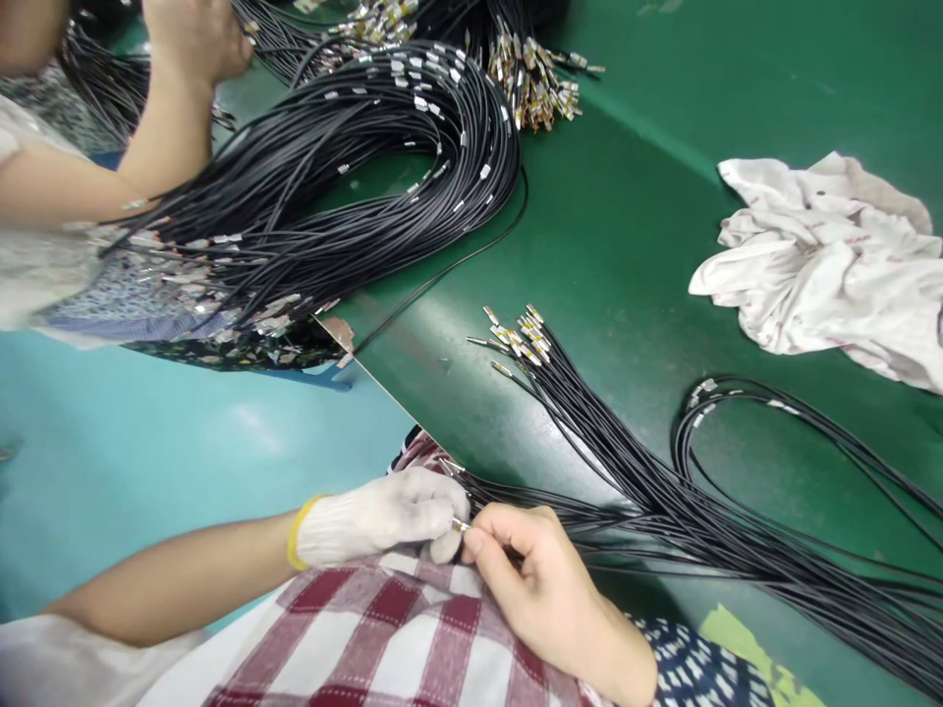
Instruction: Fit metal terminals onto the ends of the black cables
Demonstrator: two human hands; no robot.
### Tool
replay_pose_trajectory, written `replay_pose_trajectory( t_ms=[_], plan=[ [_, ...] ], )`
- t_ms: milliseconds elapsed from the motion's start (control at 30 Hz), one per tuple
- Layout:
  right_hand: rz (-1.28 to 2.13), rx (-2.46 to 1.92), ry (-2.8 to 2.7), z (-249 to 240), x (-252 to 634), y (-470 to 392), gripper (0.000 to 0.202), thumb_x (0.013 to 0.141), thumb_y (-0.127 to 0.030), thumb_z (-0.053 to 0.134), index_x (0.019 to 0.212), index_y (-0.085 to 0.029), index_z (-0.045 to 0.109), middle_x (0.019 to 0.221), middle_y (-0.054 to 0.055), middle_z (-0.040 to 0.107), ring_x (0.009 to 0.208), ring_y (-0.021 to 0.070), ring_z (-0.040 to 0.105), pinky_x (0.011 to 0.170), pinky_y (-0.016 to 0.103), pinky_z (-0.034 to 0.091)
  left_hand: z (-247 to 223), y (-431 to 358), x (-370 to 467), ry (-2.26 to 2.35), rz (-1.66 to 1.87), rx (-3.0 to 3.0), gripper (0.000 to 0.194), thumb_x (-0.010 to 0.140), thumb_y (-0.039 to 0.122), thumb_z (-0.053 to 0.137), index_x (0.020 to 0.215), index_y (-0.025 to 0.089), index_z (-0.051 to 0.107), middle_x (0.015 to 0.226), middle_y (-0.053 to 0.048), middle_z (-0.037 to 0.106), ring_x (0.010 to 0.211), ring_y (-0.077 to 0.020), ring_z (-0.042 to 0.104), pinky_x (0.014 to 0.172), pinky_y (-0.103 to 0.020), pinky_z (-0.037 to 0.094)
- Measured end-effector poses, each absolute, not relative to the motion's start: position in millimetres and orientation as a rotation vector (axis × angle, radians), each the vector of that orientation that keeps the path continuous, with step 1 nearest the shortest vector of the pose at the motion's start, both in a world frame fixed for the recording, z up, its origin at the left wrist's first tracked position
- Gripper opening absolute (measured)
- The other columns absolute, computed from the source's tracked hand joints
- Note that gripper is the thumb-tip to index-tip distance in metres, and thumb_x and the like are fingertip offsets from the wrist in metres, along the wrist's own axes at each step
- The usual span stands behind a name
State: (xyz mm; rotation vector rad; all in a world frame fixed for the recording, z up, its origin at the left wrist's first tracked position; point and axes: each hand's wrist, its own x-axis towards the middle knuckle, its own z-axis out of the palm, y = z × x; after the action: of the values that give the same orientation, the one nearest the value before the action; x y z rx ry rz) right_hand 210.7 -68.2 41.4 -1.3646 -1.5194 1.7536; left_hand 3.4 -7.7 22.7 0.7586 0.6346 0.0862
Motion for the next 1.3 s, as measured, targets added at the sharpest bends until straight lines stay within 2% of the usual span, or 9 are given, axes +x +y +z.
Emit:
replay_pose_trajectory(
  t_ms=[200, 400, 633, 867, 1033, 1133, 1300],
  plan=[
    [1.782, -1.41, -1.496, 38.3, 211.4, -72.9, 0.039, 0.103, -0.039, 0.047, 0.079, -0.016, 0.067, 0.074, 0.003, 0.069, 0.066, 0.0136, 0.059, 0.064, 0.023, 0.043, 21.9, -8.5, 3.9, 0.629, 0.05, 0.706, 0.059, 0.081, 0.072, 0.061, 0.076, 0.013, 0.058, 0.076, -0.002, 0.056, 0.061, -0.0088, 0.043, 0.054, -0.02, 0.032],
    [1.735, -1.395, -1.468, 32.4, 210.4, -73.6, 0.044, 0.102, -0.043, 0.049, 0.074, -0.015, 0.066, 0.062, -0.001, 0.058, 0.058, 0.0111, 0.05, 0.057, 0.022, 0.038, 19.8, -6.4, 5.7, 0.621, 0.056, 0.78, 0.059, 0.084, 0.071, 0.058, 0.076, 0.012, 0.058, 0.075, -0.002, 0.056, 0.06, -0.0087, 0.042, 0.054, -0.02, 0.033],
    [1.73, -1.369, -1.403, 31.2, 208.4, -73.1, 0.046, 0.102, -0.045, 0.049, 0.072, -0.014, 0.064, 0.059, -0.002, 0.055, 0.055, 0.0103, 0.045, 0.056, 0.023, 0.036, 20.1, -1.8, 7.3, 0.601, 0.039, 0.855, 0.06, 0.086, 0.071, 0.055, 0.074, 0.012, 0.057, 0.078, -0.004, 0.057, 0.064, -0.01, 0.046, 0.058, -0.021, 0.034],
    [1.761, -1.313, -1.319, 31.3, 208.4, -72.7, 0.043, 0.1, -0.043, 0.052, 0.069, -0.014, 0.061, 0.056, -0.004, 0.047, 0.052, 0.009, 0.038, 0.053, 0.021, 0.033, 25.1, -0.7, 10.8, 0.596, -0.012, 0.735, 0.057, 0.083, 0.071, 0.059, 0.077, 0.014, 0.056, 0.073, 0.0, 0.053, 0.053, -0.0064, 0.036, 0.049, -0.021, 0.026],
    [1.789, -1.271, -1.271, 33.1, 209.3, -73.2, 0.042, 0.098, -0.044, 0.057, 0.068, -0.015, 0.06, 0.054, -0.006, 0.041, 0.049, 0.008, 0.034, 0.052, 0.021, 0.033, 23.8, -1.3, 12.8, 0.598, -0.024, 0.752, 0.061, 0.079, 0.074, 0.06, 0.072, 0.014, 0.056, 0.073, 0.0, 0.054, 0.059, -0.0087, 0.043, 0.053, -0.021, 0.033],
    [1.783, -1.265, -1.285, 33.3, 210.1, -74.2, 0.041, 0.099, -0.043, 0.056, 0.069, -0.016, 0.061, 0.055, -0.006, 0.041, 0.049, 0.0083, 0.034, 0.052, 0.021, 0.034, 21.4, -2.2, 12.7, 0.573, -0.01, 0.683, 0.058, 0.079, 0.07, 0.065, 0.074, 0.013, 0.057, 0.072, 0.0, 0.054, 0.058, -0.0085, 0.043, 0.054, -0.021, 0.034],
    [1.761, -1.29, -1.314, 34.4, 211.1, -74.6, 0.042, 0.1, -0.043, 0.052, 0.069, -0.016, 0.06, 0.057, -0.004, 0.047, 0.051, 0.0093, 0.039, 0.054, 0.021, 0.036, 21.0, -3.1, 12.7, 0.543, -0.001, 0.603, 0.055, 0.08, 0.066, 0.067, 0.075, 0.013, 0.058, 0.074, -0.002, 0.055, 0.062, -0.0091, 0.046, 0.055, -0.02, 0.034]
  ],
)
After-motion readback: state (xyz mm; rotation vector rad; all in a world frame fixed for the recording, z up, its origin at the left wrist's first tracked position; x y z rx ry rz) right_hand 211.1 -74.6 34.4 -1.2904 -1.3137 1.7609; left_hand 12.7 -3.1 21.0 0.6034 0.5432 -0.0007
